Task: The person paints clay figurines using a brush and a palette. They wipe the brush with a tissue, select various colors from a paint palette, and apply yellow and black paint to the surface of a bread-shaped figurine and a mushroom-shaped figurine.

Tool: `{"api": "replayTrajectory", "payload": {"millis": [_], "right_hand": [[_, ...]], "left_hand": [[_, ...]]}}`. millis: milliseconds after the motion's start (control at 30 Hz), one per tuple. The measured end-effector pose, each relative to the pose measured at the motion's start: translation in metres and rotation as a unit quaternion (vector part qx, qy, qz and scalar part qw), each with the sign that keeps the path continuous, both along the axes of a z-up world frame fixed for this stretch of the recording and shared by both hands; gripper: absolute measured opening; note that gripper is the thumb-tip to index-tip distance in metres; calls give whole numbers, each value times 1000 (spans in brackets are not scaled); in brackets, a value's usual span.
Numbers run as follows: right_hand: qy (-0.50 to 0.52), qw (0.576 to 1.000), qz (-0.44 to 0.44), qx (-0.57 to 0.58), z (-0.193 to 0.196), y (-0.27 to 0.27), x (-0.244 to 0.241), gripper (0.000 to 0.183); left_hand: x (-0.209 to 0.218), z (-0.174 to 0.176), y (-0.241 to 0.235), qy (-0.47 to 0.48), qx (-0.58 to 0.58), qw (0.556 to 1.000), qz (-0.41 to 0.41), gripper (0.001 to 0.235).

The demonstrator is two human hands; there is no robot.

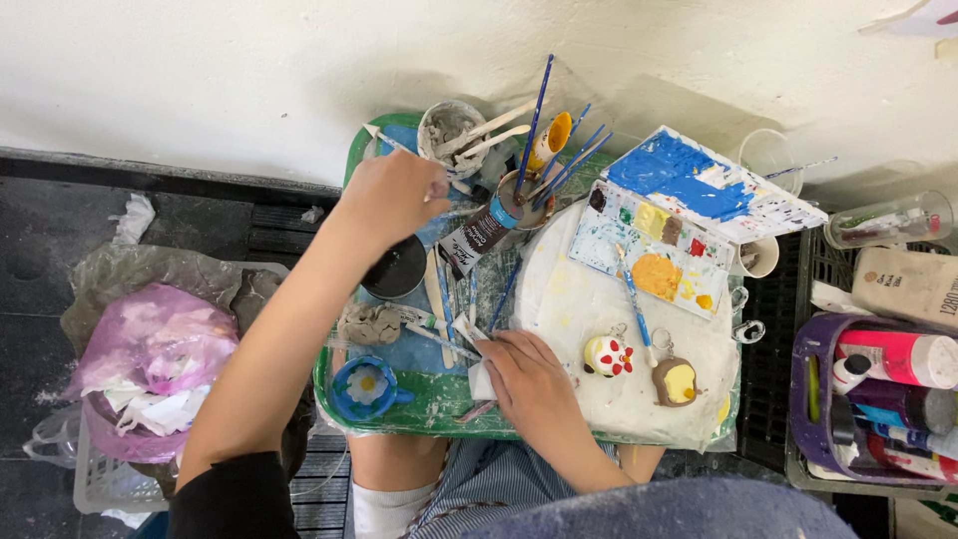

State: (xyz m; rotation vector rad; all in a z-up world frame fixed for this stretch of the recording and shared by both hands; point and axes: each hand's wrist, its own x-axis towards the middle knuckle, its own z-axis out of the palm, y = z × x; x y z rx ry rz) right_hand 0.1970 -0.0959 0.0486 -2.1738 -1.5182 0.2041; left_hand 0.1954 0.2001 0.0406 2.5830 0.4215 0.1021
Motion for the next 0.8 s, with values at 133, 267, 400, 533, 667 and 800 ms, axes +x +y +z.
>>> {"api": "replayTrajectory", "payload": {"millis": [133, 267, 400, 533, 667, 800], "right_hand": [[21, 1000, -8, 0, 3, -2, 4, 26], [8, 1000, -8, -4, -2, -4, 5, 22], [-4, 1000, 7, 6, -10, -9, 5, 24], [-36, 999, 33, 24, -15, -13, 3, 23], [-16, 999, 36, 28, -14, -20, 1, 26], [-14, 997, 50, 53, -14, -24, 0, 29]], "left_hand": [[-29, 6, -63, -240, 40, 970, 12, 15], [-35, -27, -136, -74, 50, 995, -37, 10], [-6, -77, -161, 97, 46, 993, -44, 10], [16, -114, -171, 79, 45, 996, 3, 10], [21, -118, -163, 114, -1, 993, 40, 10], [2, -89, -156, 113, -3, 993, 39, 19]]}}
